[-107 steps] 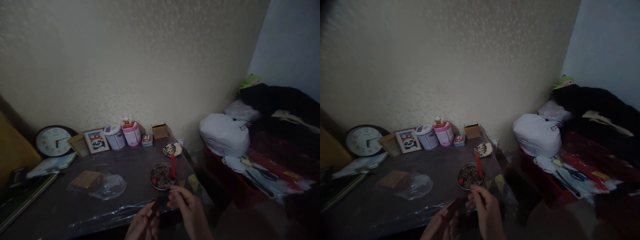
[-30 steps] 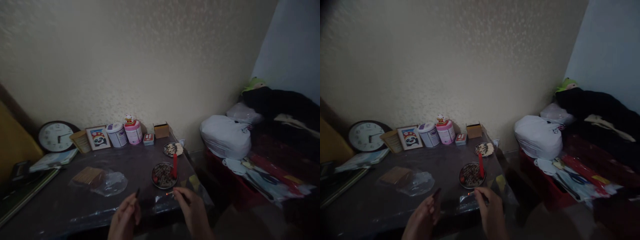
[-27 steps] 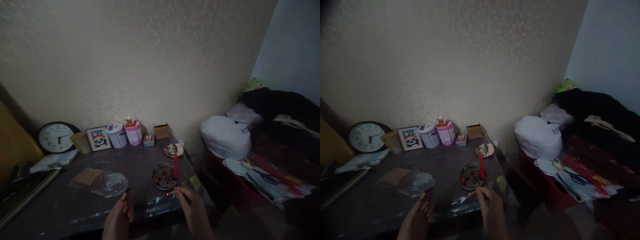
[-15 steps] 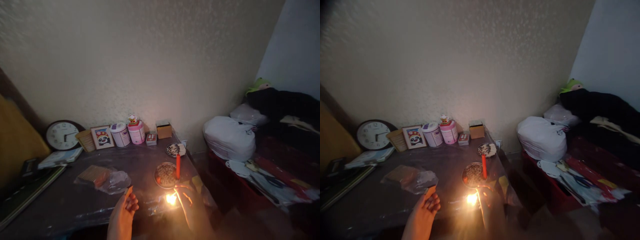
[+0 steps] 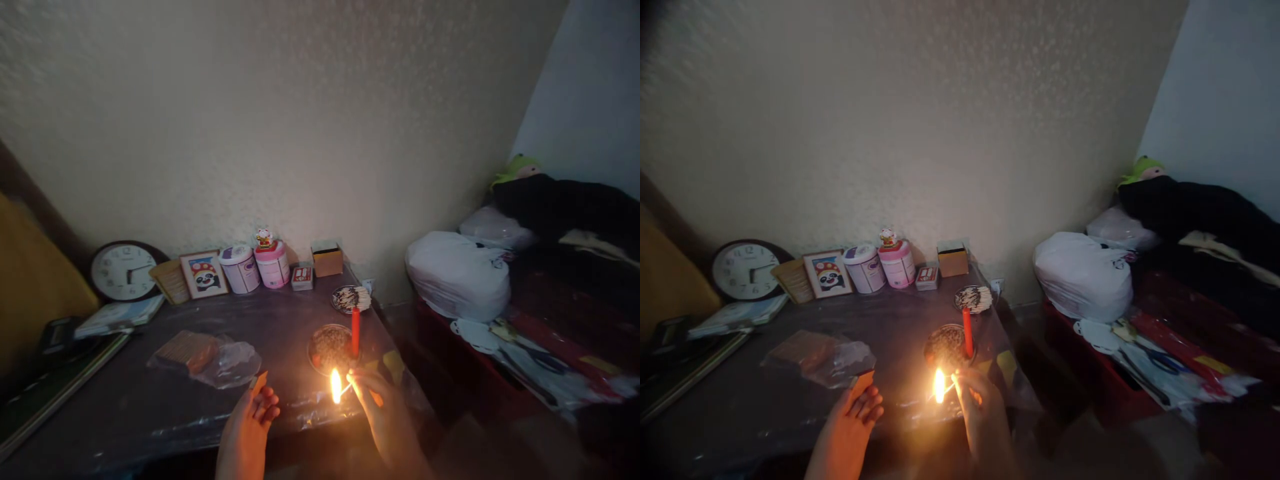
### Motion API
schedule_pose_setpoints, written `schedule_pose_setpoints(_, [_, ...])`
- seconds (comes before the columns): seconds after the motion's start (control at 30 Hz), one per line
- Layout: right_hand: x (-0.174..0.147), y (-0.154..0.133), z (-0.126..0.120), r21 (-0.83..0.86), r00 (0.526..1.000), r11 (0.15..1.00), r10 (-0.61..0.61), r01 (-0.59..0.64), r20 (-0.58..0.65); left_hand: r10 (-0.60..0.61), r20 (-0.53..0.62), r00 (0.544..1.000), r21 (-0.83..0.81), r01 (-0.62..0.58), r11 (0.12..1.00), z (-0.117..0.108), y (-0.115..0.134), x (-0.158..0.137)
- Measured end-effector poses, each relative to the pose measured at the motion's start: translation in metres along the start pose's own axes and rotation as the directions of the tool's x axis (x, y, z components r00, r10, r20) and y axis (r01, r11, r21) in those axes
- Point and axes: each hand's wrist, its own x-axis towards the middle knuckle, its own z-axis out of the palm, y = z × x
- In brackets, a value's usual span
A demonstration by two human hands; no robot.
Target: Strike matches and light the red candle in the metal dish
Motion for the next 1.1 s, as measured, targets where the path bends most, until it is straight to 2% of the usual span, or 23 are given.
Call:
schedule_pose_setpoints(0.17, [0.001,-0.003,-0.003,-0.025,0.994,0.996,0.084,-0.082,0.067,0.004,-0.014,1.0,-0.025,-0.004,1.0,-0.004,-0.011,0.009])
schedule_pose_setpoints(0.27, [0.001,-0.006,-0.003,-0.042,0.99,0.991,0.129,-0.127,0.057,0.004,-0.013,1.0,-0.039,-0.004,0.999,-0.006,-0.015,0.012])
schedule_pose_setpoints(0.43, [0.001,-0.005,-0.002,-0.061,0.99,0.992,0.114,-0.109,0.087,0.03,0.02,0.999,-0.04,-0.029,0.999,-0.005,-0.016,0.009])
schedule_pose_setpoints(0.6, [-0.001,-0.002,-0.001,-0.091,0.985,0.989,0.125,-0.115,0.117,0.07,0.093,0.993,-0.014,-0.069,0.998,0.007,-0.025,-0.005])
schedule_pose_setpoints(0.7, [-0.003,-0.003,0.001,-0.064,0.982,0.989,0.143,-0.136,0.123,0.074,0.145,0.987,0.007,-0.076,0.997,0.016,-0.03,-0.018])
schedule_pose_setpoints(0.8, [-0.004,-0.003,0.005,-0.04,0.985,0.995,0.094,-0.089,0.145,0.083,0.189,0.979,0.02,-0.088,0.996,0.023,-0.034,-0.028])
schedule_pose_setpoints(0.97, [-0.004,-0.002,0.009,0.02,0.983,0.998,0.053,-0.057,0.178,0.057,0.219,0.974,0.101,-0.081,0.992,0.029,-0.04,-0.03])
schedule_pose_setpoints(1.1, [-0.006,-0.001,0.01,0.039,0.981,0.997,0.056,-0.065,0.186,0.069,0.31,0.948,0.172,-0.127,0.977,0.032,-0.038,-0.032])
